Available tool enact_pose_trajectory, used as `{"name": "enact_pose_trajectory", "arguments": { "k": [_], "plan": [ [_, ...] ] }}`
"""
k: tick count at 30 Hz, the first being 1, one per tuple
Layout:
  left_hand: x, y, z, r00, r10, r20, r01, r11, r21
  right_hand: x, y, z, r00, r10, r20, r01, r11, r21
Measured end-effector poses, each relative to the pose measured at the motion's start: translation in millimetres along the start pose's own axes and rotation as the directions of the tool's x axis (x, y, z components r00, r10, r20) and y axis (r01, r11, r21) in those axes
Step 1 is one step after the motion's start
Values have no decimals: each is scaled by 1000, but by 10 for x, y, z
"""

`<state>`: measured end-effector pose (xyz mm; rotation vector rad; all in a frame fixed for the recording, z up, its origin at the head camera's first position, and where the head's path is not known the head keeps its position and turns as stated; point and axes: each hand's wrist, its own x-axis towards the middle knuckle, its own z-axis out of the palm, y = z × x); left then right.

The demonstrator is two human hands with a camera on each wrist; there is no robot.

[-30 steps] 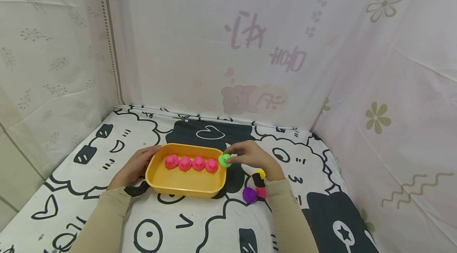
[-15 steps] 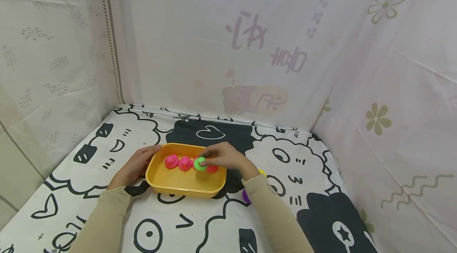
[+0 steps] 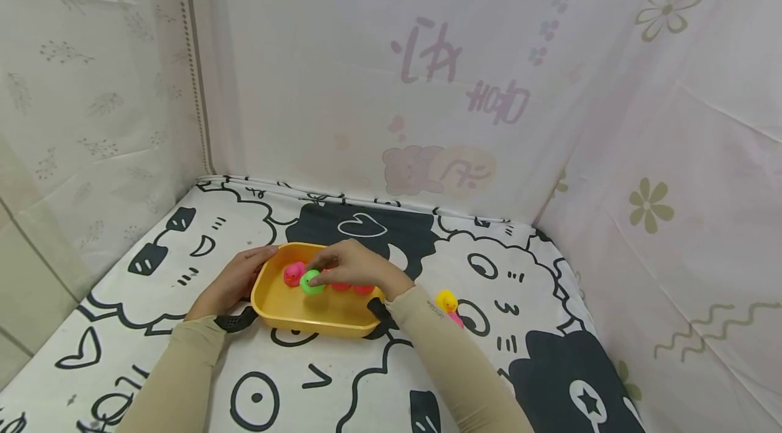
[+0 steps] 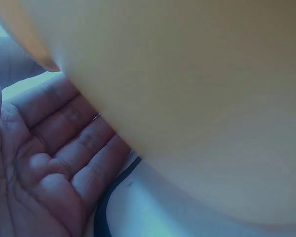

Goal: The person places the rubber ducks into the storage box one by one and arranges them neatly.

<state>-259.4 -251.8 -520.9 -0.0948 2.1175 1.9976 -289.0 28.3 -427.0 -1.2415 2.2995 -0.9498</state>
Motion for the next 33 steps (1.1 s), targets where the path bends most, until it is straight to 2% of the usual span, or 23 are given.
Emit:
{"name": "enact_pose_trajectory", "arguments": {
  "k": [8, 13, 25, 33],
  "plan": [
    [15, 10, 13, 1000, 14, 24, -14, 1000, -10, 199, 63, 143, 998, 47, 48, -50, 998, 47],
    [33, 9, 8, 999, 32, 31, -32, 999, -2, 261, 84, 221, 996, 42, 74, -47, 997, 67],
    [28, 14, -25, 999, 28, 23, -28, 1000, 1, 390, 30, 363, 994, -11, 107, 12, 1000, -8],
    [30, -20, -23, 999, 28, 31, -28, 1000, -15, 452, -25, 435, 991, 16, 135, -8, 998, -61]
  ]
}}
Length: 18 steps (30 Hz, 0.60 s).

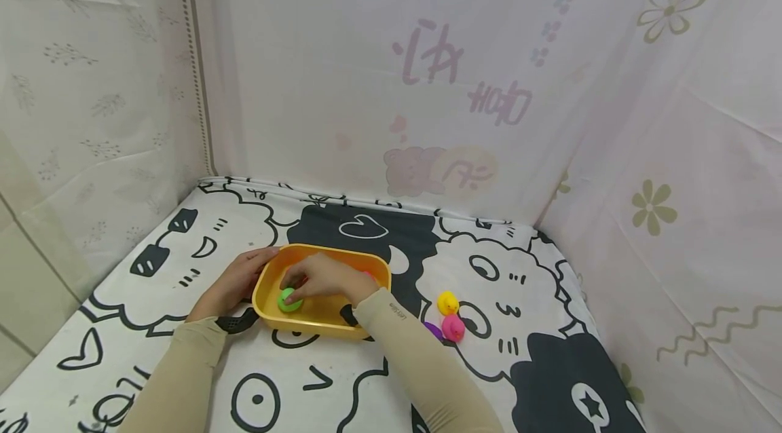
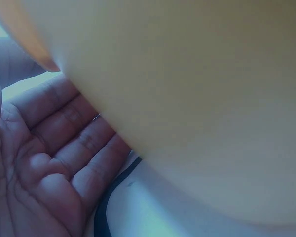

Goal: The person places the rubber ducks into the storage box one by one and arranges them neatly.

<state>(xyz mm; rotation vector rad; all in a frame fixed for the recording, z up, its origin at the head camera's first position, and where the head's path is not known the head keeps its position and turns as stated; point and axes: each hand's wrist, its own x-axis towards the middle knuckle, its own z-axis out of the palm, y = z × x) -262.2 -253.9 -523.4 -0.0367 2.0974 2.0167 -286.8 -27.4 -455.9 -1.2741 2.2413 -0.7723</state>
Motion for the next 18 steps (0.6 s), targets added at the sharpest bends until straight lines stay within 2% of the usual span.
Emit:
{"name": "enact_pose_trajectory", "arguments": {
  "k": [8, 18],
  "plan": [
    [-4, -1, -6, 1000, 19, 15, -19, 1000, 5, -4, 10, 4, 1000, 3, 2, -3, 998, -62],
    [3, -14, 5, 1000, -3, -8, 3, 1000, 12, -36, -4, -15, 1000, -6, 9, 7, 996, -84]
  ]
}}
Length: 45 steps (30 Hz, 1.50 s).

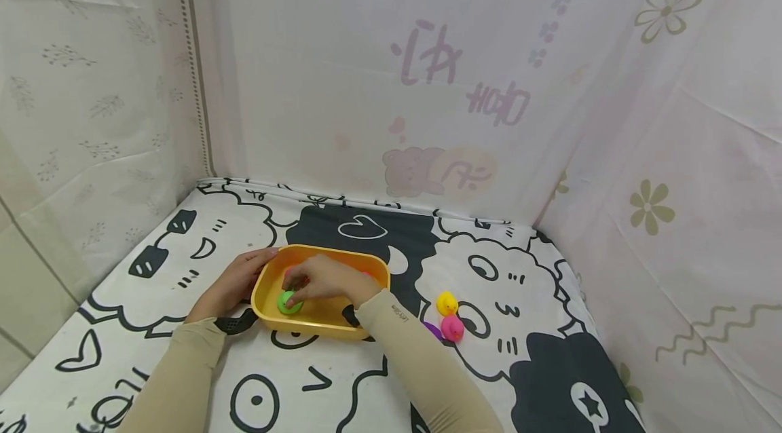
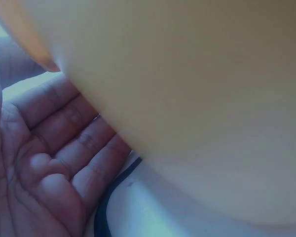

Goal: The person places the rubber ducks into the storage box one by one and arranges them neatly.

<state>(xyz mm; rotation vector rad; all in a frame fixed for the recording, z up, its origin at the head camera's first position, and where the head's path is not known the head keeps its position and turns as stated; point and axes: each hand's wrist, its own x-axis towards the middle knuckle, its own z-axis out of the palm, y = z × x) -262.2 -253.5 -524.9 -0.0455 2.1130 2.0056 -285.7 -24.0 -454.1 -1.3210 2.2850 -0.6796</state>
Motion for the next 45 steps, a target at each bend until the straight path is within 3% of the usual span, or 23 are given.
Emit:
{"name": "enact_pose_trajectory", "arguments": {
  "k": [18, 29, 45],
  "plan": [
    [-27, 33, 17, 1000, -22, 2, 22, 1000, -23, -135, -17, -70, 999, -30, -34, 29, 999, -35],
    [-27, 45, 26, 1000, -29, 1, 29, 999, -14, -324, 27, -154, 996, -69, -60, 67, 997, -23],
    [-13, 38, 24, 1000, -29, -5, 29, 999, -15, -579, 67, -192, 993, -95, -63, 89, 992, -85]
  ]
}}
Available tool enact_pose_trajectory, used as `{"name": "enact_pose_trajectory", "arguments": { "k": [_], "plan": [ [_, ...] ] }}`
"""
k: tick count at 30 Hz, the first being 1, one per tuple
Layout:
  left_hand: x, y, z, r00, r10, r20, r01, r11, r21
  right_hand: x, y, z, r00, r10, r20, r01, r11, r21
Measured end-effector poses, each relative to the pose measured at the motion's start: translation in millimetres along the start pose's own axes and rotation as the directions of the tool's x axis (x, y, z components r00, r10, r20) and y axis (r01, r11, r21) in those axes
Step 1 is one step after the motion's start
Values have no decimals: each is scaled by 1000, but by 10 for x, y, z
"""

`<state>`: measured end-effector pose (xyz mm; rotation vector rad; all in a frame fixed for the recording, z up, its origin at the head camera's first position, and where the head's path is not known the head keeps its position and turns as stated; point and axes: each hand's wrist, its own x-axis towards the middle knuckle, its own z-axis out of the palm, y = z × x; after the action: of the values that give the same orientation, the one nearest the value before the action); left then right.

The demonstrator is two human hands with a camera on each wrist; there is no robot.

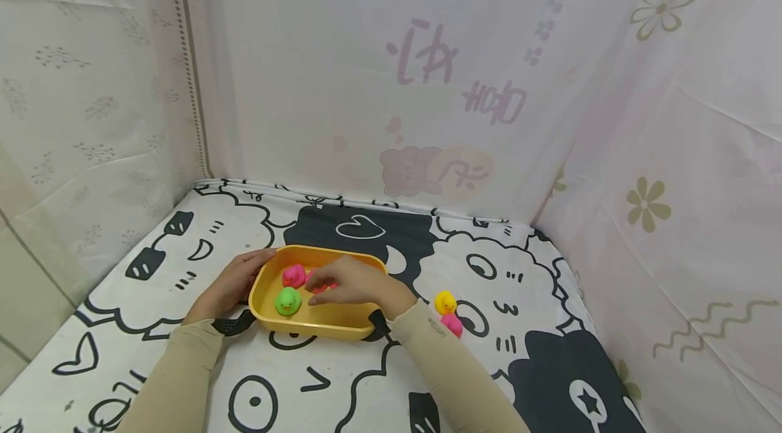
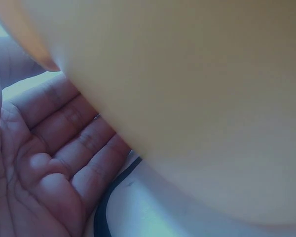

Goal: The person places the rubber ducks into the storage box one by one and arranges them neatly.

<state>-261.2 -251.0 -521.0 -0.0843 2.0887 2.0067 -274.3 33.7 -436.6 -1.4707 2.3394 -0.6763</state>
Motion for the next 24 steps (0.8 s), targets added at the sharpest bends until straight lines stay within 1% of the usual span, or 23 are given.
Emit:
{"name": "enact_pose_trajectory", "arguments": {
  "k": [3, 7, 11, 14, 17, 21, 24],
  "plan": [
    [-3, -3, -2, 1000, 2, -5, -2, 1000, 9, -97, 0, -29, 1000, -3, -25, 3, 1000, 1],
    [-6, 4, 3, 1000, -5, -11, 5, 1000, 15, -244, 22, -65, 996, 10, -88, -9, 1000, 11],
    [-5, 0, 5, 1000, -4, -10, 4, 1000, 13, -419, 56, -89, 987, 43, -154, -33, 997, 64],
    [-6, -6, 0, 1000, 2, -12, -1, 1000, 25, -566, 83, -117, 976, 74, -204, -55, 994, 98],
    [-15, -11, -3, 1000, 0, -26, 1, 999, 34, -715, 149, -147, 959, 103, -266, -73, 990, 120],
    [-25, -8, 3, 999, 2, -32, -1, 999, 44, -930, 264, -188, 922, 157, -353, -100, 980, 174],
    [-26, -1, 9, 1000, 7, -24, -5, 999, 49, -1089, 361, -224, 904, 186, -385, -109, 971, 212]
  ]
}}
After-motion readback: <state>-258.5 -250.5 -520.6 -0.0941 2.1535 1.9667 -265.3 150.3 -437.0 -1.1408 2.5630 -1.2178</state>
